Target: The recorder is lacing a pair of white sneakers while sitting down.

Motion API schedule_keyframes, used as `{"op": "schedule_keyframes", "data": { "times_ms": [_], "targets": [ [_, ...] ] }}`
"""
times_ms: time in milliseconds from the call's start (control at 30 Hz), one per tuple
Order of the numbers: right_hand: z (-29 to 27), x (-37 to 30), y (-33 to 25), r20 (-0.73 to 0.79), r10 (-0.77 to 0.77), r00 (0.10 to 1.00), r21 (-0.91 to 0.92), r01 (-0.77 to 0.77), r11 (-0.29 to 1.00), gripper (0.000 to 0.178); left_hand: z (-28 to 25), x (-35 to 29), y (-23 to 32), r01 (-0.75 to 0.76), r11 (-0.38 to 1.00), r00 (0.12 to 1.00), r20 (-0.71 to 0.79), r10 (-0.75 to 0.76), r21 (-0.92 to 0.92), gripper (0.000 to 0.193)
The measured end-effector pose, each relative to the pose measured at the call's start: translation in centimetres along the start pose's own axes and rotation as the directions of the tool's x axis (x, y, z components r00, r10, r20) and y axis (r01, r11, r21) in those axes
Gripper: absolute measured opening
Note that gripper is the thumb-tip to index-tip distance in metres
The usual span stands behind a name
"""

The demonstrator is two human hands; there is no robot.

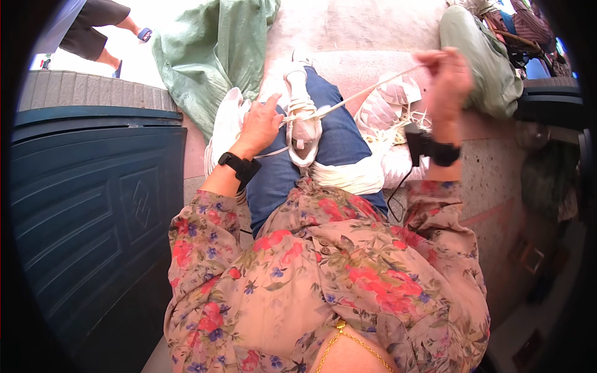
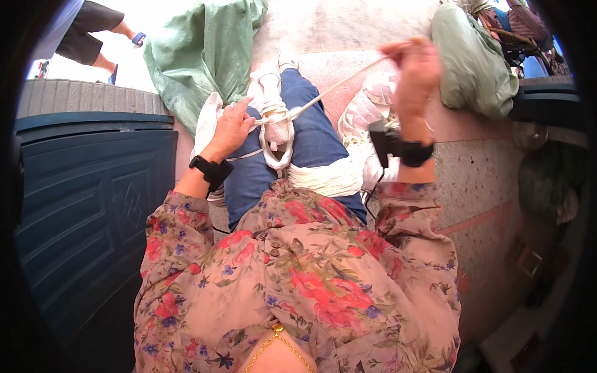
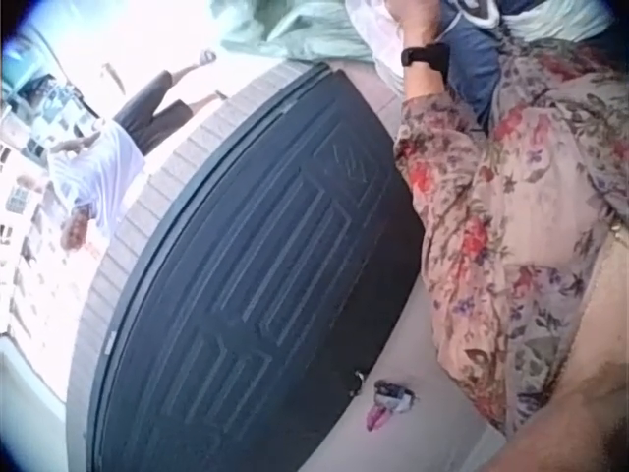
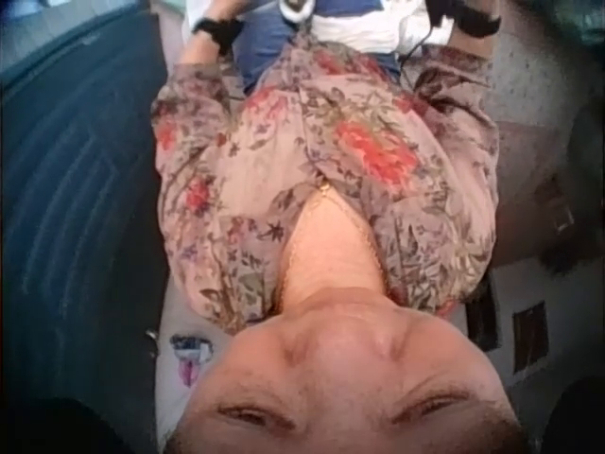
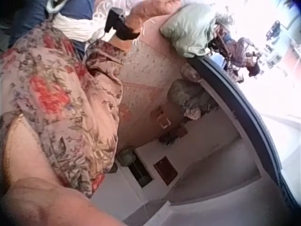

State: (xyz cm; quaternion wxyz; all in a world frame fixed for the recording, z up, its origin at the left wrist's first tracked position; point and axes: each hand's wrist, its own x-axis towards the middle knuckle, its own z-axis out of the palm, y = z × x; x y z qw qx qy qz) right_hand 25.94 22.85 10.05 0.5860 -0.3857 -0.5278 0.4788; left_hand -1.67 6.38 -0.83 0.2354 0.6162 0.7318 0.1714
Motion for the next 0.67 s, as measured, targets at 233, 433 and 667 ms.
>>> {"op": "schedule_keyframes", "data": {
  "times_ms": [233,433,667],
  "targets": [
    [-3.1,1.8,-3.9,0.042,-0.039,0.998,0.14,0.033,0.99,0.014,-1.3,0.1,0.4,0.205,0.904,0.979,0.095,-0.182,-0.376,0.046],
    [6.3,-8.5,3.5,0.619,0.69,0.376,-0.57,-0.389,0.724,0.019,-1.0,0.0,0.0,0.198,0.87,0.98,0.059,-0.192,-0.452,0.046],
    [9.8,-14.4,8.9,0.519,0.683,0.514,-0.559,-0.401,0.726,0.022,-1.9,-0.4,1.2,0.306,0.723,0.947,0.119,-0.299,-0.62,0.049]
  ]
}}
